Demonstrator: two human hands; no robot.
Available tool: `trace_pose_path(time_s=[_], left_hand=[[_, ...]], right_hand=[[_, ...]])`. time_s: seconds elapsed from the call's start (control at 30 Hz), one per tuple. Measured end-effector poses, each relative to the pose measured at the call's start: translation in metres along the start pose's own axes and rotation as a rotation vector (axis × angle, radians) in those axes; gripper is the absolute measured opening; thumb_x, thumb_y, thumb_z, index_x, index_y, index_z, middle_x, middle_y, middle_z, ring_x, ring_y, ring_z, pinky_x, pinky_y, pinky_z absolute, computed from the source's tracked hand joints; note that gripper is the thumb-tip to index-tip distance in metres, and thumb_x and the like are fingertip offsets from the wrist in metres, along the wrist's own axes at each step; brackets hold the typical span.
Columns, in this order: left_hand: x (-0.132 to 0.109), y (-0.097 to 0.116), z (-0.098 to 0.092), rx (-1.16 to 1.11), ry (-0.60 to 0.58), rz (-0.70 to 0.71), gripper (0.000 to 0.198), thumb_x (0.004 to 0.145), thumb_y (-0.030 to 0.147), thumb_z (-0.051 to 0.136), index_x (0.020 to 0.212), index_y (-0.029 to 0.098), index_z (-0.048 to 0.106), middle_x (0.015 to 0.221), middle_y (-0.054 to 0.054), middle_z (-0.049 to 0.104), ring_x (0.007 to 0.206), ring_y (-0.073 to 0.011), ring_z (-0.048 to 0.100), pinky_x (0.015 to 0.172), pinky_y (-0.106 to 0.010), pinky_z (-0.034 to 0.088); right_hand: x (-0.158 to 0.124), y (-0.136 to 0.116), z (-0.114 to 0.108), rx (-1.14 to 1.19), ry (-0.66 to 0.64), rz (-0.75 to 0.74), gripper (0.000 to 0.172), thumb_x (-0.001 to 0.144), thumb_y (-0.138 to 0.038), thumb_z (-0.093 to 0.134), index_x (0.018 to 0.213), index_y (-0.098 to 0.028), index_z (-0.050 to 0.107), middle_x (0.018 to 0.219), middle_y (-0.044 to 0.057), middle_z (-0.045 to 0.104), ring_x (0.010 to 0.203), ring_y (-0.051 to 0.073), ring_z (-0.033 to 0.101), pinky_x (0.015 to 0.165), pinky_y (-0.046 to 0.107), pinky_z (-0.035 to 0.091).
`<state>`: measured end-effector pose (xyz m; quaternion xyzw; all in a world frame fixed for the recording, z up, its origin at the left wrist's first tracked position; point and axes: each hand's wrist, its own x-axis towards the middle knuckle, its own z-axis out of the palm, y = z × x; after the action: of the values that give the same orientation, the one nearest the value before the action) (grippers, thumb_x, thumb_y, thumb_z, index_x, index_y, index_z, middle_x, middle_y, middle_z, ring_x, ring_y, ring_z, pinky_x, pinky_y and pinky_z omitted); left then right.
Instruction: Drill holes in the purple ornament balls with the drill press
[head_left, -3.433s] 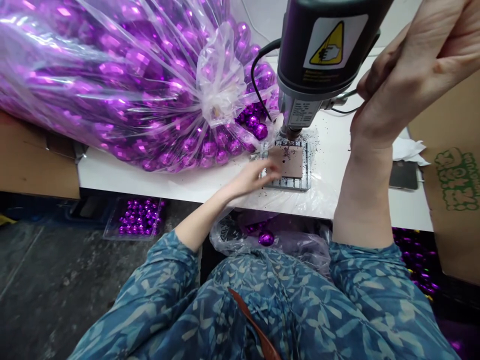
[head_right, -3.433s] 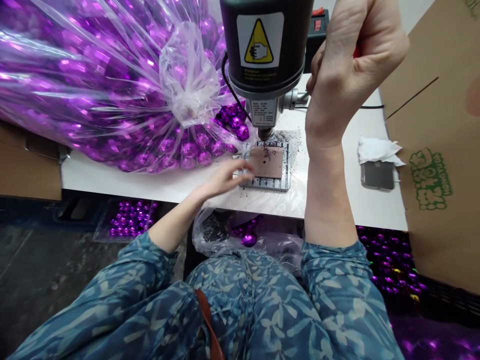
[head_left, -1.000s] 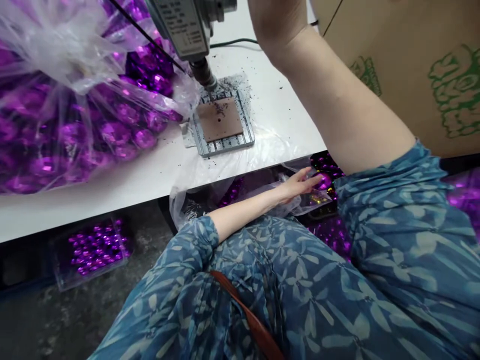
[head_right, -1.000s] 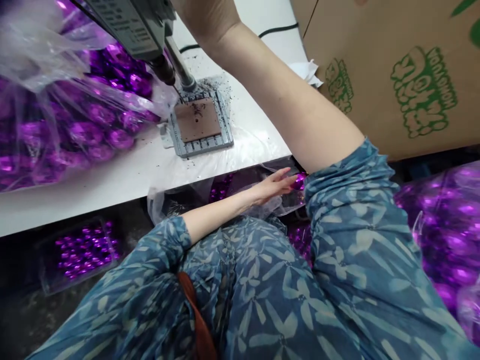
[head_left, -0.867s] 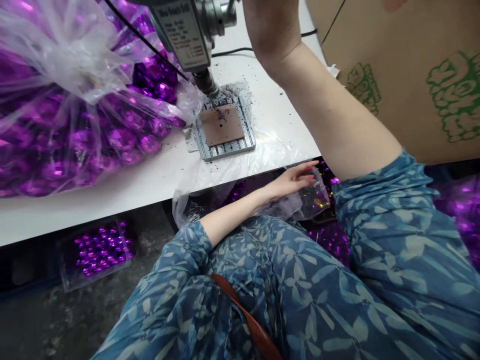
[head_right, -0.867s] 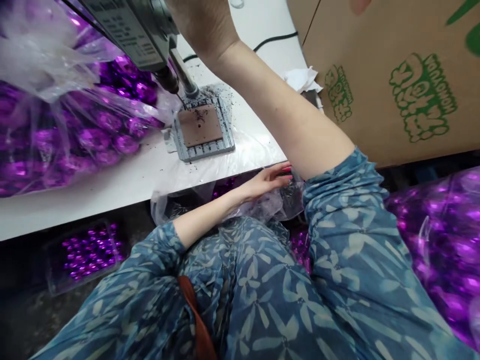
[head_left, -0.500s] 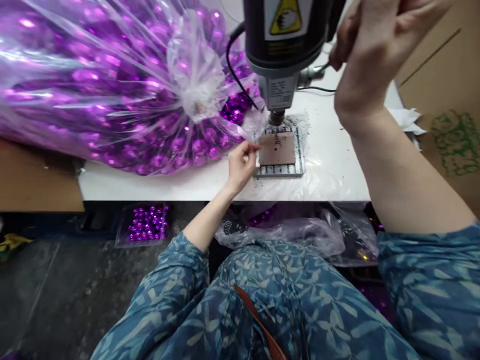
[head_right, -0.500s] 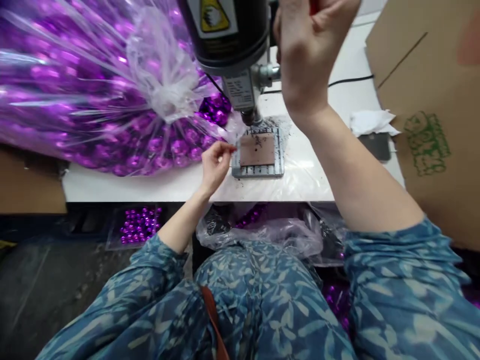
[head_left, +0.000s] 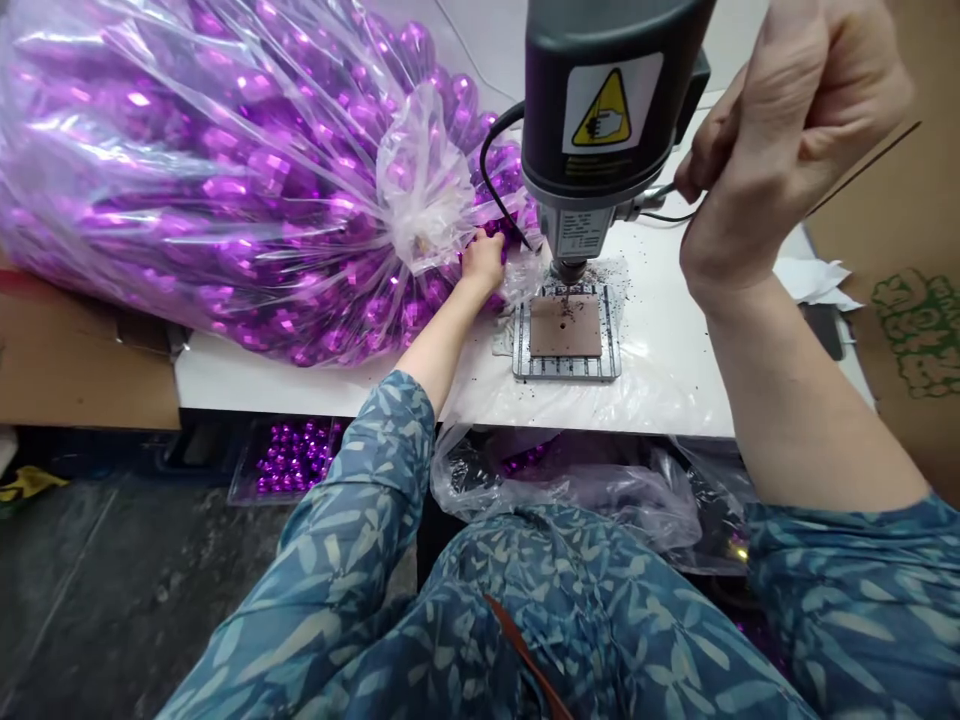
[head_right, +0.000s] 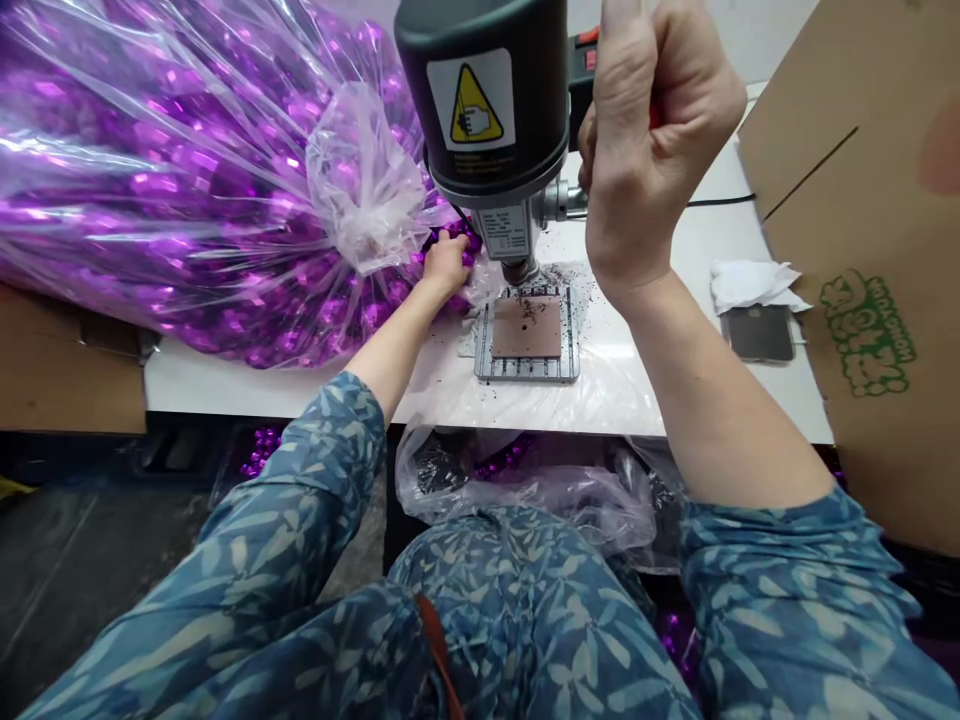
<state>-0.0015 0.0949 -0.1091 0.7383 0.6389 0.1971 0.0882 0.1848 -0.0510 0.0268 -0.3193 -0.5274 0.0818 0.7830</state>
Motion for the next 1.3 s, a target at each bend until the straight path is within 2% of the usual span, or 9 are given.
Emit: trace_pose_path(time_s=[0.13,0.2,0.3,0.5,0.7,0.83,1.0,1.13,1.3], left_hand=[[-0.011,-0.019,-0.004,-0.563,0.071,0.109,0.044,0.083,0.019,0.078,0.126,0.022,0.067,0.121,-0.01,0.071,0.117,-0.0278,0.07,0.107,-0.044,0.056],[-0.021,-0.025,-0.008,-0.799,0.031,0.059,0.044,0.087,0.032,0.077,0.129,0.024,0.064,0.109,-0.007,0.073,0.106,-0.0232,0.074,0.096,-0.037,0.06],[-0.04,-0.031,-0.011,-0.957,-0.05,-0.04,0.046,0.09,0.046,0.077,0.129,0.027,0.062,0.104,-0.005,0.075,0.095,-0.0206,0.076,0.086,-0.036,0.063],[-0.075,-0.035,-0.004,-1.019,-0.169,0.056,0.043,0.099,0.059,0.062,0.129,0.027,0.066,0.111,-0.011,0.077,0.102,-0.0239,0.077,0.088,-0.045,0.062],[-0.102,-0.026,0.009,-1.141,-0.293,0.056,0.05,0.096,0.065,0.06,0.129,0.028,0.067,0.116,-0.01,0.078,0.106,-0.0259,0.077,0.09,-0.047,0.064],[-0.113,-0.02,0.012,-1.227,-0.326,0.058,0.046,0.094,0.059,0.065,0.125,0.025,0.065,0.121,-0.011,0.077,0.11,-0.0256,0.077,0.093,-0.046,0.064],[-0.117,-0.018,0.026,-1.187,-0.243,0.136,0.067,0.081,0.049,0.085,0.137,0.025,0.058,0.129,-0.011,0.075,0.121,-0.0233,0.072,0.105,-0.042,0.058],[-0.115,-0.015,0.039,-1.121,-0.145,0.133,0.071,0.069,0.049,0.094,0.126,0.021,0.063,0.123,-0.011,0.076,0.116,-0.0229,0.073,0.108,-0.04,0.055],[-0.113,-0.008,0.042,-1.043,-0.168,0.193,0.064,0.077,0.052,0.088,0.129,0.02,0.067,0.133,-0.013,0.073,0.124,-0.0263,0.069,0.114,-0.044,0.051]], right_hand=[[0.0,-0.001,0.0,0.008,-0.018,0.014,0.059,0.078,-0.068,0.048,0.069,-0.016,0.021,0.051,-0.005,0.024,0.048,-0.008,0.036,0.052,0.012,0.024],[0.0,-0.003,0.0,0.007,-0.021,0.032,0.062,0.075,-0.07,0.048,0.069,-0.016,0.019,0.05,-0.005,0.023,0.047,-0.008,0.036,0.052,0.011,0.024],[0.002,-0.005,0.001,0.008,-0.032,0.053,0.063,0.07,-0.072,0.048,0.068,-0.016,0.018,0.05,-0.004,0.023,0.046,-0.007,0.035,0.05,0.012,0.023],[0.002,-0.003,0.003,0.033,-0.015,0.051,0.063,0.07,-0.071,0.051,0.068,-0.017,0.018,0.05,-0.004,0.023,0.045,-0.007,0.033,0.05,0.014,0.023],[-0.001,-0.005,0.004,0.052,-0.004,0.075,0.062,0.065,-0.074,0.053,0.07,-0.019,0.024,0.05,-0.005,0.027,0.044,-0.004,0.031,0.05,0.016,0.024],[0.0,-0.004,0.004,0.049,-0.006,0.079,0.065,0.061,-0.078,0.05,0.07,-0.021,0.021,0.049,-0.005,0.026,0.044,-0.003,0.032,0.049,0.017,0.023],[-0.001,-0.002,0.003,0.017,-0.032,0.052,0.063,0.064,-0.078,0.046,0.073,-0.02,0.024,0.05,-0.006,0.026,0.044,-0.003,0.033,0.049,0.016,0.022],[-0.001,-0.005,0.004,-0.041,-0.023,0.058,0.066,0.061,-0.081,0.042,0.073,-0.019,0.022,0.051,-0.005,0.024,0.045,-0.005,0.033,0.05,0.013,0.022],[0.001,-0.005,0.004,-0.073,-0.004,0.087,0.068,0.056,-0.084,0.037,0.072,-0.02,0.023,0.051,-0.005,0.024,0.045,-0.004,0.032,0.05,0.015,0.022]])
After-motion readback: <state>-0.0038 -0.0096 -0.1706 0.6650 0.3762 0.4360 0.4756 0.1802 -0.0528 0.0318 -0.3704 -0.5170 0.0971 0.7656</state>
